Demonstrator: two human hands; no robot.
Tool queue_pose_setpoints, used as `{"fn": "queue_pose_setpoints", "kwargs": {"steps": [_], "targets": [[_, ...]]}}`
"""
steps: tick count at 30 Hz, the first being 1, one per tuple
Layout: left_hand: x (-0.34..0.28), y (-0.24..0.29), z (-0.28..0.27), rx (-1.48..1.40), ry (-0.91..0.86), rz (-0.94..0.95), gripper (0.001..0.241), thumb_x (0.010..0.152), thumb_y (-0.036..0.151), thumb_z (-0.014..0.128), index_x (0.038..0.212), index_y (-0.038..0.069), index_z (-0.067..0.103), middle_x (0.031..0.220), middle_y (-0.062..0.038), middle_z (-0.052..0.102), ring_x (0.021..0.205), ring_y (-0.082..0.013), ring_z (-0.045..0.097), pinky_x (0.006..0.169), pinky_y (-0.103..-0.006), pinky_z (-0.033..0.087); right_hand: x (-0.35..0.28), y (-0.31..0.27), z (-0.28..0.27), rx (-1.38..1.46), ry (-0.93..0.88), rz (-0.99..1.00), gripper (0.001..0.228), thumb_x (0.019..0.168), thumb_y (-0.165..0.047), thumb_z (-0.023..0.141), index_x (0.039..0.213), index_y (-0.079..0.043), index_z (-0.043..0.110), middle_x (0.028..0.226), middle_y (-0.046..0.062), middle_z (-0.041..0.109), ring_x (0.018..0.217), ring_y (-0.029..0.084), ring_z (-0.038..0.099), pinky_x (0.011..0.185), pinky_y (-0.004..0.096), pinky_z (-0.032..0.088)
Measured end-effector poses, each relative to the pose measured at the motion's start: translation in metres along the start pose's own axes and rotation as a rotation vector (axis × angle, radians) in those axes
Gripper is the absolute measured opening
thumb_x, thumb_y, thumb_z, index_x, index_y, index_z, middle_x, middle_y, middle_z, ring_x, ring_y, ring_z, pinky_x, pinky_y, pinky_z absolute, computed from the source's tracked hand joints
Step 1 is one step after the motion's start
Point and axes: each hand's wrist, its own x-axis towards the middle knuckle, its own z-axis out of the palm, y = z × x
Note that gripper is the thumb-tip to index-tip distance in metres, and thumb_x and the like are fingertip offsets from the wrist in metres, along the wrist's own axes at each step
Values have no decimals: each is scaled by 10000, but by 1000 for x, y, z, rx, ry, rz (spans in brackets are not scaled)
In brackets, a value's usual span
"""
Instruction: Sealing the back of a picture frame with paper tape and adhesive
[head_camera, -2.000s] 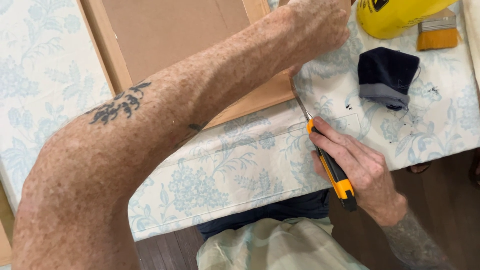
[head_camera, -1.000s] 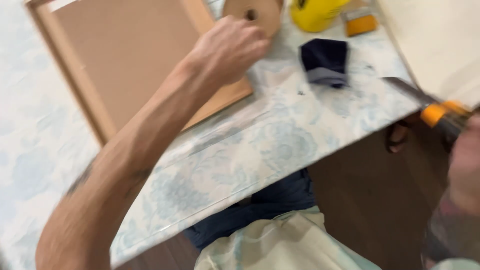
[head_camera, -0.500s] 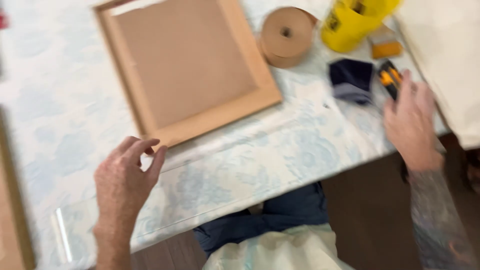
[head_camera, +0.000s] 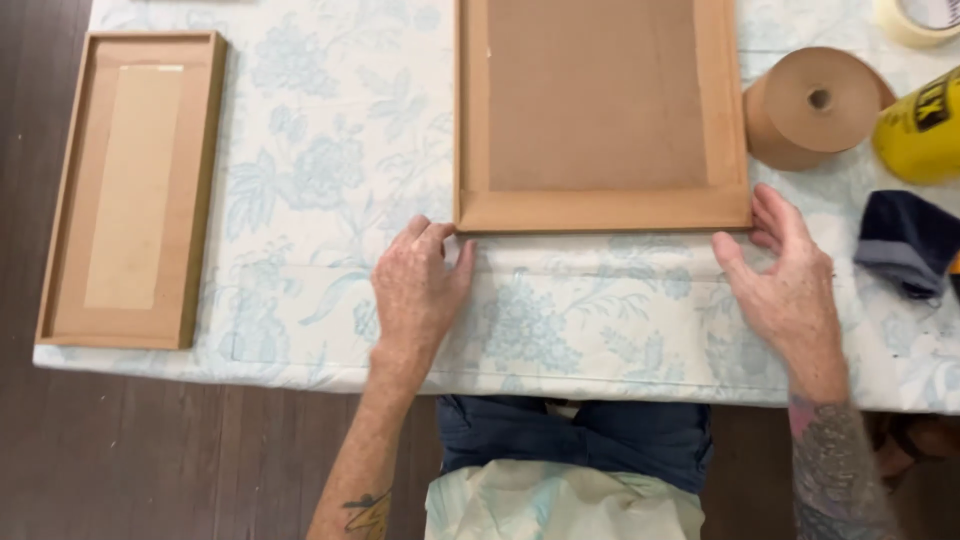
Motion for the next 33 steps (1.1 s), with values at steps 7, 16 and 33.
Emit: {"fn": "queue_pose_setpoints", "kwargs": {"steps": [7,16,33], "targets": [[-17,-5,-19,-126,165,82,107,913,276,794,931,171,779,768,11,610,729,-217,623,651,-407,484,-14,16,-9,-97,133,-257,455,938,-88,754,1335,18,559,1245,191,609,1138,294,609,940,371,494],[-14,-5,-20,-26,235,138,97,926,250,858,914,192,781,741,13,588,735,-219,643,617,-379,519,5,29,-12,-562,14,-565,105,1009,-171,728,1057,-111,657,1002,53,634,1005,248,605,905,391,497],[-18,4,-12,100,355,187,191,917,197,847,820,146,690,824,-5,629,760,-214,624,502,-372,458,-3,-1,11,-590,-88,-636,109,1041,-86,699,1091,-14,634,1038,135,642,983,300,585,914,411,499]]}}
